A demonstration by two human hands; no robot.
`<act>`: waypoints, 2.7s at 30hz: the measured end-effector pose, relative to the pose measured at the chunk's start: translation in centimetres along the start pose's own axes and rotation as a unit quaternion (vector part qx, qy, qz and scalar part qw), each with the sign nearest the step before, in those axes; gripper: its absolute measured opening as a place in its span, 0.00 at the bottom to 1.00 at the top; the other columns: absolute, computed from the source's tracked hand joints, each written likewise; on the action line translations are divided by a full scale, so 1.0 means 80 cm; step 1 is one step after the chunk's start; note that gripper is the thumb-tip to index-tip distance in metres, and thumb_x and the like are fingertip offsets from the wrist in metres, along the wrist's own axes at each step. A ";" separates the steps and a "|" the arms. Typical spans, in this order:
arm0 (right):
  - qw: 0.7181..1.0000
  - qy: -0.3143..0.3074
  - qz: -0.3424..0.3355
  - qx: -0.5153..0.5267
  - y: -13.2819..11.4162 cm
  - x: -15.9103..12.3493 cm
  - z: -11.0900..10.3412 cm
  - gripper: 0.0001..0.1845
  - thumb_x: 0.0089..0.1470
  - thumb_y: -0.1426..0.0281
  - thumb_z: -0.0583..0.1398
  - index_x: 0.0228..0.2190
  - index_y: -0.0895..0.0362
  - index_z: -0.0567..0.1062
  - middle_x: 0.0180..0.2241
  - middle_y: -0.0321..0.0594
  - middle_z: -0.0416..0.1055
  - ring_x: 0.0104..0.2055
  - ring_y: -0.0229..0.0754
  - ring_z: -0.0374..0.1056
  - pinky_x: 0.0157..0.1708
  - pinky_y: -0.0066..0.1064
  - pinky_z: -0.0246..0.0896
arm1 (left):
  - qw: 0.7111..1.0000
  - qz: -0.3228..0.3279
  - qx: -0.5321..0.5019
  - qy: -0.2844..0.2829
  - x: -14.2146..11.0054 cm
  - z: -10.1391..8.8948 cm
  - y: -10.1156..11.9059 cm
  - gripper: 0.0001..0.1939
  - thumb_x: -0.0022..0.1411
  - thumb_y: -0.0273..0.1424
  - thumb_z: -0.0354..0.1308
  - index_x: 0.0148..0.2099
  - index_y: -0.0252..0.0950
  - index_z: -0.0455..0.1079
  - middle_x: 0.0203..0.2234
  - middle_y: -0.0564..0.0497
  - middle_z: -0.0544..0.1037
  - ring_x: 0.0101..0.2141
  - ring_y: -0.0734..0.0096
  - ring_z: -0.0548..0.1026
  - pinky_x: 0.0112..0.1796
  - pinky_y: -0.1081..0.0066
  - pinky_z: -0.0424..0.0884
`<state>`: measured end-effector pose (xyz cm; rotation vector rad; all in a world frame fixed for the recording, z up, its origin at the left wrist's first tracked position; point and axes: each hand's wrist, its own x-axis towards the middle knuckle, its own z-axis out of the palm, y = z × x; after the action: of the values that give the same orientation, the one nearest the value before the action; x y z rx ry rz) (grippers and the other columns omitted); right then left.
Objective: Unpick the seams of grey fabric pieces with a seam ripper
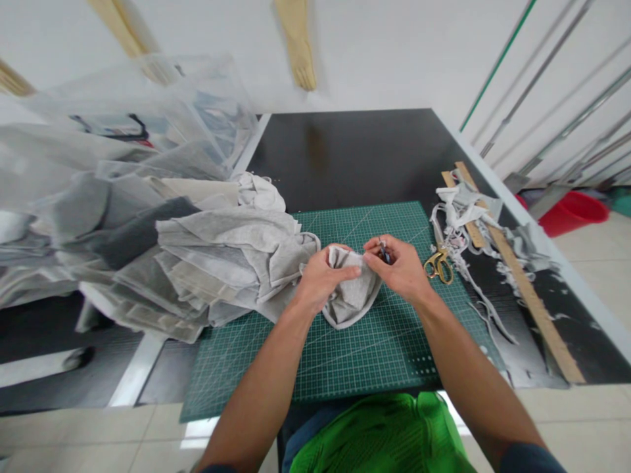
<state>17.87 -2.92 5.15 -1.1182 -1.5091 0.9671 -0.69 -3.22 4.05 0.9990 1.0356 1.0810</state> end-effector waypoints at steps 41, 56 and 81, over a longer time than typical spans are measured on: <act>0.989 -0.060 -0.086 -0.100 0.008 0.004 -0.017 0.10 0.56 0.69 0.69 0.41 0.51 0.85 0.41 0.41 0.81 0.44 0.46 0.77 0.45 0.38 0.73 | 0.989 0.046 -0.128 0.061 0.005 0.006 0.000 0.23 0.48 0.31 0.75 0.40 0.39 0.64 0.26 0.59 0.70 0.27 0.76 0.70 0.30 0.74 0.66; 0.990 -0.081 -0.072 -0.093 0.004 0.004 -0.020 0.10 0.57 0.69 0.67 0.42 0.52 0.85 0.40 0.42 0.82 0.43 0.46 0.76 0.45 0.38 0.71 | 0.991 0.057 -0.106 0.054 0.005 0.003 -0.004 0.22 0.50 0.31 0.74 0.39 0.39 0.64 0.27 0.58 0.68 0.27 0.76 0.68 0.30 0.74 0.64; 0.989 -0.058 -0.051 -0.127 -0.007 -0.002 -0.013 0.20 0.65 0.59 0.59 0.53 0.54 0.79 0.45 0.44 0.80 0.44 0.46 0.75 0.46 0.39 0.69 | 0.995 0.084 -0.030 0.045 0.006 0.000 -0.007 0.17 0.53 0.35 0.73 0.41 0.37 0.71 0.29 0.55 0.71 0.29 0.75 0.68 0.32 0.74 0.65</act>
<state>18.78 -3.21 5.86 -1.1664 -1.8045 0.7964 -0.53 -2.89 3.41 1.0103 0.9996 1.2972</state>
